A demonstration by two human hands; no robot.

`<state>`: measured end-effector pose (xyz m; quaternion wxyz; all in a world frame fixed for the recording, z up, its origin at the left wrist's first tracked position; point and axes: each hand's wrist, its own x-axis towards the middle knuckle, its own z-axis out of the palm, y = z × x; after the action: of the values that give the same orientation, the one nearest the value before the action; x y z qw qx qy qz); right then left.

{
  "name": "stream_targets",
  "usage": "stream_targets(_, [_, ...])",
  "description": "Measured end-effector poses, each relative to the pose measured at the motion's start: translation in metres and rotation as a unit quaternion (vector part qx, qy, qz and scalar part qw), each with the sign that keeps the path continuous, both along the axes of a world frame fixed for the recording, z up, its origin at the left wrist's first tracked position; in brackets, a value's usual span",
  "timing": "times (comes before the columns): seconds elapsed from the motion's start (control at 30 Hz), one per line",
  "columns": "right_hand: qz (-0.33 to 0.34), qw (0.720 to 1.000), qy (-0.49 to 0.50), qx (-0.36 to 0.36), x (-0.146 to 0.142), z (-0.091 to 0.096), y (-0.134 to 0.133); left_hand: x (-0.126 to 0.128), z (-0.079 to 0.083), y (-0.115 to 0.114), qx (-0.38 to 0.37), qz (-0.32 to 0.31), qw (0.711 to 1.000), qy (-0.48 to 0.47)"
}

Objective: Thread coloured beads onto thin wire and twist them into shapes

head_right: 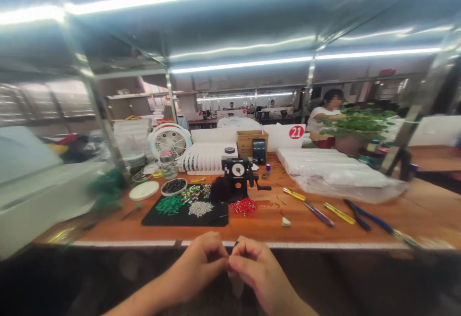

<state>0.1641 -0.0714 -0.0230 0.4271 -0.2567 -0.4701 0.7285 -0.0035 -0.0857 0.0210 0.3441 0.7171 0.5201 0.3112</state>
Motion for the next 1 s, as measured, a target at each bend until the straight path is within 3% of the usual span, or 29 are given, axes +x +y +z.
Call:
stream_targets(0.1, [0.071, 0.983, -0.137, 0.099, -0.012, 0.014, 0.020, -0.026, 0.011, -0.004, -0.007, 0.023, 0.999, -0.021])
stream_targets(0.17, [0.053, 0.945, -0.252, 0.203, -0.025, 0.027, 0.044, -0.044, 0.018, -0.006, -0.007, 0.061, 0.998, -0.032])
stream_targets(0.23, [-0.020, 0.874, -0.364, 0.323, -0.042, 0.037, 0.073, -0.060, 0.020, -0.008, -0.012, 0.097, 0.994, -0.041])
stream_targets(0.3, [-0.067, 0.778, -0.480, 0.399, -0.062, 0.042, 0.103, -0.072, 0.018, -0.011, -0.026, 0.118, 0.991, -0.061])
stream_targets(0.4, [-0.084, 0.699, -0.588, 0.398, -0.084, 0.039, 0.134, -0.085, 0.010, -0.016, -0.047, 0.142, 0.983, -0.102])
stream_targets(0.6, [-0.110, 0.637, -0.681, 0.345, -0.080, 0.020, 0.138, -0.104, 0.000, -0.024, -0.059, 0.163, 0.975, -0.138])
stream_targets(1.0, [-0.145, 0.618, -0.716, 0.291, -0.087, 0.000, 0.150, -0.106, -0.004, -0.026, -0.073, 0.139, 0.974, -0.162])
